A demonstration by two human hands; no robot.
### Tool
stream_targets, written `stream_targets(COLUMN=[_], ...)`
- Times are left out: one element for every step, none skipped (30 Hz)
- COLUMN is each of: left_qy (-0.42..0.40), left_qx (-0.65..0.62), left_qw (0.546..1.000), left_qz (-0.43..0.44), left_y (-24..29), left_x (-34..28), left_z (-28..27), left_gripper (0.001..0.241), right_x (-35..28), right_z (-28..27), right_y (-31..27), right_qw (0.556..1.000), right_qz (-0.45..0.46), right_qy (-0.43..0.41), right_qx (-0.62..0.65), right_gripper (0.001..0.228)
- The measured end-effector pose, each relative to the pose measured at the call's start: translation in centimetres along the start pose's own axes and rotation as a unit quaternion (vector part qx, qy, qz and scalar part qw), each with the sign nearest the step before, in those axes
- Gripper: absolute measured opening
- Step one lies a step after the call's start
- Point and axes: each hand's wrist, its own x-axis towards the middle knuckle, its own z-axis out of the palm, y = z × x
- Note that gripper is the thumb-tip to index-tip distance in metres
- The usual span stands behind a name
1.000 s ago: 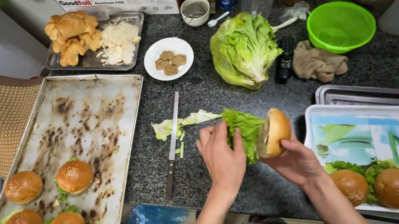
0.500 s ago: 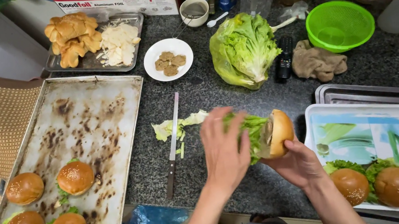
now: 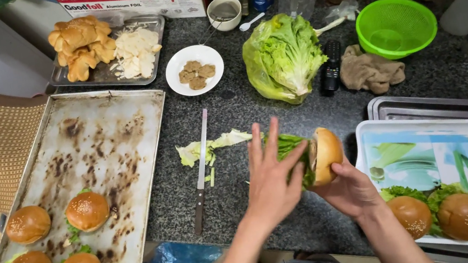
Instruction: Preparing hamburgers by adding lettuce to the buns and arranging them on trays.
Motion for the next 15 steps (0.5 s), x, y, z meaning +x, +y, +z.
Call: stream_targets(left_qy=[0.0,0.0,-0.003,0.047,0.096,0.093,0.084,0.076,0.074,0.083,0.092,0.091,0.089,0.088,0.087], left_qx=[-0.074,-0.148,-0.149,-0.208,-0.265,-0.265,-0.326,-0.385,-0.385,-0.345,-0.304,-0.304,-0.3,-0.295,-0.296], left_qw=[0.997,0.989,0.989,0.975,0.954,0.954,0.93,0.899,0.899,0.922,0.941,0.941,0.942,0.943,0.943], left_qz=[-0.008,-0.017,-0.015,-0.058,-0.101,-0.101,-0.149,-0.196,-0.195,-0.154,-0.113,-0.114,-0.121,-0.128,-0.129], left_y=[-0.2,-0.3,-1.0,-1.7,-2.5,-3.6,-4.7,-5.7,-5.4,-5.1,-4.7,-4.5,-4.4,-4.3,-4.5], left_x=[0.1,0.2,0.2,0.2,0.1,-0.1,-0.3,-0.6,-0.4,-0.2,-0.1,0.0,0.2,0.5,0.6], left_z=[-0.6,-1.2,-1.0,-0.7,-0.5,0.3,1.2,2.1,2.1,2.1,2.1,2.0,1.9,1.8,2.2], left_gripper=[0.041,0.049,0.049,0.056,0.066,0.066,0.061,0.056,0.056,0.041,0.031,0.031,0.036,0.044,0.044], right_x=[-0.1,-0.2,-0.2,-0.1,-0.1,0.0,0.1,0.1,0.3,0.4,0.5,0.3,0.3,0.4,0.3], right_z=[0.7,1.4,1.1,0.8,0.5,0.8,1.0,1.3,1.2,1.1,1.0,1.5,2.1,2.7,2.6], right_y=[-0.4,-0.8,-0.9,-1.0,-1.0,-0.9,-1.0,-1.0,-1.0,-1.0,-0.9,-1.0,-1.2,-1.3,-1.2], right_qw=[1.0,1.0,1.0,1.0,1.0,1.0,1.0,0.999,0.999,0.998,0.995,0.995,0.993,0.991,0.991], right_qz=[-0.002,-0.003,-0.006,-0.005,-0.003,-0.005,0.004,0.013,0.012,0.023,0.035,0.035,0.043,0.051,0.052], right_qy=[-0.001,-0.002,-0.001,0.007,0.016,0.018,0.023,0.029,0.029,0.044,0.059,0.061,0.051,0.041,0.042], right_qx=[0.001,0.002,0.002,0.001,0.0,0.001,-0.009,-0.019,-0.018,-0.047,-0.074,-0.074,-0.097,-0.119,-0.119], right_gripper=[0.072,0.073,0.073,0.073,0.074,0.074,0.073,0.073,0.073,0.073,0.074,0.074,0.068,0.064,0.064])
